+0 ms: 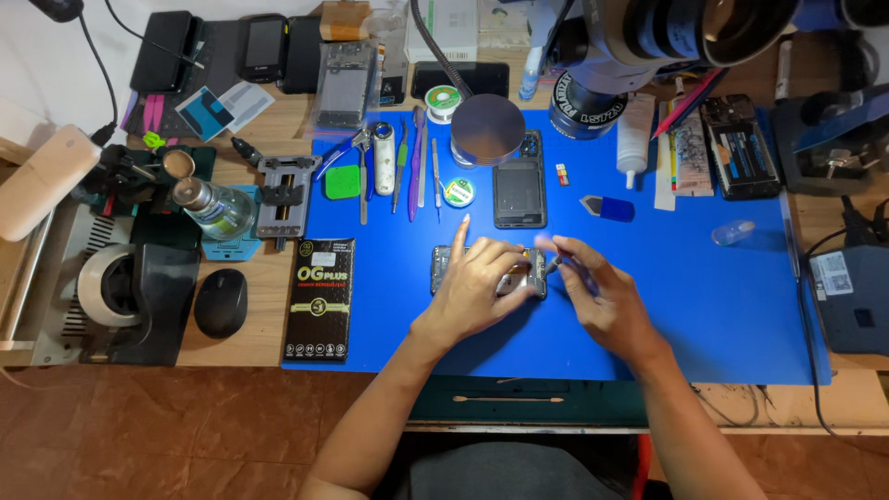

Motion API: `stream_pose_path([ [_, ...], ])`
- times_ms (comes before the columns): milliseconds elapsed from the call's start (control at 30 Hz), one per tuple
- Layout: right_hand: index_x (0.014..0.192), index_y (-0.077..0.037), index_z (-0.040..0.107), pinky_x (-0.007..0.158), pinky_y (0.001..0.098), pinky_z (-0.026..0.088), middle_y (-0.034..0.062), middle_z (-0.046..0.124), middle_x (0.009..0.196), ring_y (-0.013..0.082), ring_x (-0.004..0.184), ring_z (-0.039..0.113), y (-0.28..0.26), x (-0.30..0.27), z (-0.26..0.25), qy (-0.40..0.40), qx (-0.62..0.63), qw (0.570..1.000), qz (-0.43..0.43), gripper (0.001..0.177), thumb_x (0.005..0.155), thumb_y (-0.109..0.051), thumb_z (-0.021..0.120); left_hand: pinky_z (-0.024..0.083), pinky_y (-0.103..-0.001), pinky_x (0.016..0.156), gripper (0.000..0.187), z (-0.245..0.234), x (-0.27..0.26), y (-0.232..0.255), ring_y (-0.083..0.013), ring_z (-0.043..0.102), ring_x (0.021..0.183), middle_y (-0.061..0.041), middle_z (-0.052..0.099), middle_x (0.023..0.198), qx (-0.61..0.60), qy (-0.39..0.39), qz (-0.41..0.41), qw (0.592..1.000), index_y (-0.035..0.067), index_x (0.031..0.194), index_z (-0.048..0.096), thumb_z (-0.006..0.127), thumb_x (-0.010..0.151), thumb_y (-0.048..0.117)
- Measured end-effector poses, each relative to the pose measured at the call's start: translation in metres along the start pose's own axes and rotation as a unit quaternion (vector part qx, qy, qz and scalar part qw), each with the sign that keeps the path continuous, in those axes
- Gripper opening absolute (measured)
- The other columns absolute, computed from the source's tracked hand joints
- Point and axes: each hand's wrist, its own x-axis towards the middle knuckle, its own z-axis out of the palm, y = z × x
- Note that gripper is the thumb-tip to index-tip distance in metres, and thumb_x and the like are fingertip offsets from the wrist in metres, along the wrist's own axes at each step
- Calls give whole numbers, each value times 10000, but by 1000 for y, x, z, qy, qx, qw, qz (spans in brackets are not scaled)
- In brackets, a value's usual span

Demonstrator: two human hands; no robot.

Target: The person is repairing a disassembled smartphone on a blue work mat. They use a screwdriver to remove and tighten screws on the phone's internal components, occasionally using a small brush to clean the area.

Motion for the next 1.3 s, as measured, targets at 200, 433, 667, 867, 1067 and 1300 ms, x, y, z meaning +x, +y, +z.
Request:
stream_pose_path([
  [200, 1315, -17, 691, 832, 427, 668, 151, 702, 1008, 324, 927, 776, 19, -4, 2, 42, 12, 998, -51, 398, 929, 62, 745, 173, -698, 1267, 698, -1, -3, -3, -275, 629, 1214, -73, 704, 1243, 7, -50, 0, 999, 128, 1306, 672, 933, 713, 387],
  [433, 1167, -18, 735, 782, 396, 621, 102, 697, 906, 276, 815, 716, 24, -2, 3, 103, -28, 990, -95, 279, 907, -37, 833, 112, -679, 1284, 807, -5, 8, 13, -318, 534, 1412, -122, 621, 1443, -61, -53, -12, 997, 101, 1464, 561, 871, 794, 426],
  [667, 1391, -94, 639, 1293, 591, 127, 205, 525, 1577, 463, 1539, 366, 16, 5, -1, 55, -155, 967, -193, 388, 1103, -323, 516, 483, -379, 988, 607, -14, 8, 33, -197, 662, 1047, -57, 699, 1108, -404, -58, -168, 897, 173, 1550, 480, 694, 990, 269],
  [867, 1204, -96, 747, 1255, 597, 321, 207, 630, 1471, 459, 1412, 549, 31, -14, 23, 36, -218, 952, -212, 237, 986, -186, 726, 556, -284, 701, 332, -1, 8, 16, -175, 682, 748, -55, 724, 836, -339, 70, -118, 931, 123, 1316, 700, 694, 986, 160],
  [1067, 1218, -25, 728, 1125, 508, 490, 184, 684, 1322, 398, 1231, 665, 44, -24, 26, 73, -313, 935, -149, 208, 1022, -93, 726, 575, -433, 982, 344, 20, 4, 16, -338, 714, 1082, -132, 717, 1084, -137, 85, -2, 987, 23, 1327, 642, 590, 989, -12],
  [1300, 1366, -282, 665, 638, 408, 554, -10, 640, 982, 213, 815, 677, -8, -58, 3, -145, -342, 901, 225, 540, 907, -567, 674, 529, -481, 1051, 388, 12, 3, 17, -377, 661, 1111, -203, 674, 1158, -136, 43, 18, 990, -45, 1327, 567, 521, 952, -130],
])
